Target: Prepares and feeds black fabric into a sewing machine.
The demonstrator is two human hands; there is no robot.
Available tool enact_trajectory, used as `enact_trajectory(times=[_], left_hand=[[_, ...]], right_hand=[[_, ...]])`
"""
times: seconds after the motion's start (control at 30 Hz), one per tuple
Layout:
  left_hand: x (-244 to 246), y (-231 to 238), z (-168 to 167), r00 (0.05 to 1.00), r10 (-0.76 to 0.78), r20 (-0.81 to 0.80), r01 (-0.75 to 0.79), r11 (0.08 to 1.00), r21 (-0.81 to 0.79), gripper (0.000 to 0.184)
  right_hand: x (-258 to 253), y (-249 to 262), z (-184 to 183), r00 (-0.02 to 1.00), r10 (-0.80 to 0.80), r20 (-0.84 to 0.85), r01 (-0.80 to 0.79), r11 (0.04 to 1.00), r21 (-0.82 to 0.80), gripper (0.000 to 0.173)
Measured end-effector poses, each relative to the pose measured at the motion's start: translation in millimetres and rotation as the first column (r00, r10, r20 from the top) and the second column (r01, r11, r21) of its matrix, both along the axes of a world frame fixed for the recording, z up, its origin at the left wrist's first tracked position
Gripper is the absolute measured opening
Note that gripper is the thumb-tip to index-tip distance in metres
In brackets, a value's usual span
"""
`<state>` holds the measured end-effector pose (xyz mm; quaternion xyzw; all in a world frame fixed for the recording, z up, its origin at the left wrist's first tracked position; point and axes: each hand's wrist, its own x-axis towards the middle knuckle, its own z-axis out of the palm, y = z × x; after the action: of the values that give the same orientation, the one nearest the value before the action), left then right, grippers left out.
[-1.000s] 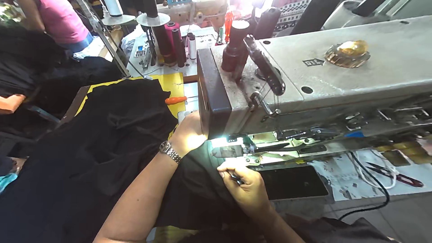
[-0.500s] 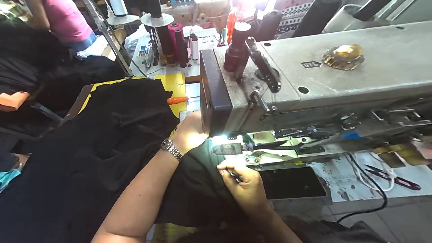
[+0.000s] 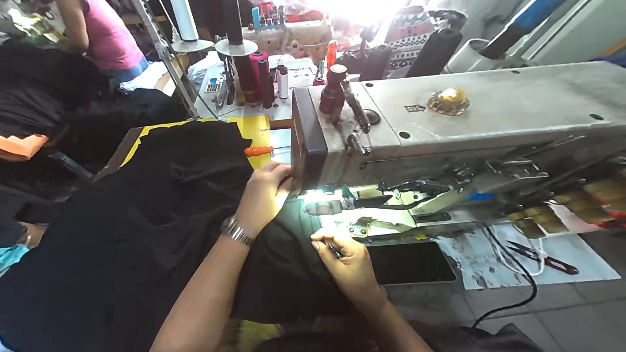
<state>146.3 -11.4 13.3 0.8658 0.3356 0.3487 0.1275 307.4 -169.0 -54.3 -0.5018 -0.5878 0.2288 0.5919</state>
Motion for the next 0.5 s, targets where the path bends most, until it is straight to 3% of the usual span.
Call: enact_trajectory(times=[0.17, 0.23, 0.5], left_hand=[[-48.0, -49.3, -27.0, 0.965, 0.231, -0.124, -0.257, 0.922, -0.288, 0.069], [-49.5, -53.9, -25.9, 0.958, 0.252, -0.134, -0.284, 0.889, -0.361, 0.066], [-46.5, -46.1, -24.6, 0.972, 0.224, -0.067, -0.233, 0.9, -0.368, 0.052]], right_hand=[[0.6, -6.2, 0.3, 0.996, 0.052, -0.067, -0.054, 0.998, -0.038, 0.011], [-0.7, -6.9, 0.5, 0.996, 0.05, -0.073, -0.053, 0.998, -0.038, 0.011], [-1.7, -5.8, -0.8, 0.996, 0.023, -0.083, -0.025, 0.999, -0.026, 0.009]])
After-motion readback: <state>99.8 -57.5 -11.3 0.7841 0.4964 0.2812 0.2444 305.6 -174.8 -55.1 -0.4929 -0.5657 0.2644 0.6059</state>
